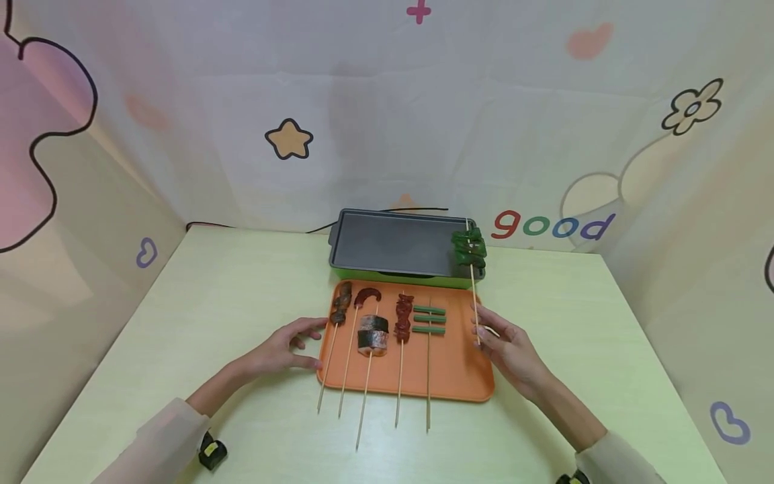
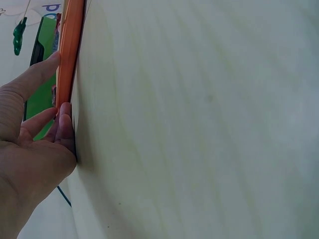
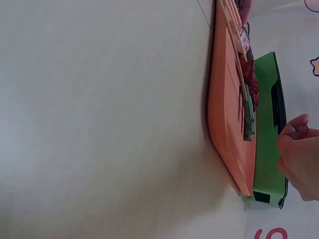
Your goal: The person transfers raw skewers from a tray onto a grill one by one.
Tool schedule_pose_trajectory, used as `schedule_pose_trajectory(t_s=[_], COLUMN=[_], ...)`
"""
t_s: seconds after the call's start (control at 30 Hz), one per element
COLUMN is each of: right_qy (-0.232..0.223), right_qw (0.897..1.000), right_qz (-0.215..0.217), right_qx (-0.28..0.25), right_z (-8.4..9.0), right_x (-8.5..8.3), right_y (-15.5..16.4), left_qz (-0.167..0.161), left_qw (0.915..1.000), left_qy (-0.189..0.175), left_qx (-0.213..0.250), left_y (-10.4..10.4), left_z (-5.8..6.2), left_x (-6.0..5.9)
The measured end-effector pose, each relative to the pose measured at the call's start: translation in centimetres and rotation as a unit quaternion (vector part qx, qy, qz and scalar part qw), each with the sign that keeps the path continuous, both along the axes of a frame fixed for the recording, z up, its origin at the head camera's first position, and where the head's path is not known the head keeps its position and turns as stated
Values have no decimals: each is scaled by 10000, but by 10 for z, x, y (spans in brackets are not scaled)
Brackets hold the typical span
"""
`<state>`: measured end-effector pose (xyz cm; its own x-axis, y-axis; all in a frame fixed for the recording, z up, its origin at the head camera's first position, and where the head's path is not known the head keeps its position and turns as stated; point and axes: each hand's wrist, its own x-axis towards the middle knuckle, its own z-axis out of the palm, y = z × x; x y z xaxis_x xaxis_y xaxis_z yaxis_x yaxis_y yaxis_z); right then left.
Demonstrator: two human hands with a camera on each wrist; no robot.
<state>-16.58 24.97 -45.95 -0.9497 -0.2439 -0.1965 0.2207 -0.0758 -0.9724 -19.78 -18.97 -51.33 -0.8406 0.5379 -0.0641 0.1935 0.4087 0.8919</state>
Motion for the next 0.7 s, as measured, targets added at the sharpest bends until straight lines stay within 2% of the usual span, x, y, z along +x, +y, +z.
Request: schedule_pose_trajectory(t_s=[0.1, 0.27, 0.53, 0.7], right_qy=[-65, -144, -639, -669], right_qw=[10000, 9996, 9963, 9946], right_qz=[-5, -11, -456, -684], right_qx=[11, -260, -347, -412], right_z=[0, -2, -2, -2], right_x=[-12, -26, -37, -42], right_y=[-3, -6, -8, -9], left_qz=[-17, -61, -25, 9], left_qw=[10000, 9999, 10000, 10000], left_qy=[5, 48, -47, -66], left_qx=[-40, -96, -39, -20], left_y=[0, -1, -2, -2], left_z=[0, -2, -2, -2], left_x=[0, -1, -2, -1])
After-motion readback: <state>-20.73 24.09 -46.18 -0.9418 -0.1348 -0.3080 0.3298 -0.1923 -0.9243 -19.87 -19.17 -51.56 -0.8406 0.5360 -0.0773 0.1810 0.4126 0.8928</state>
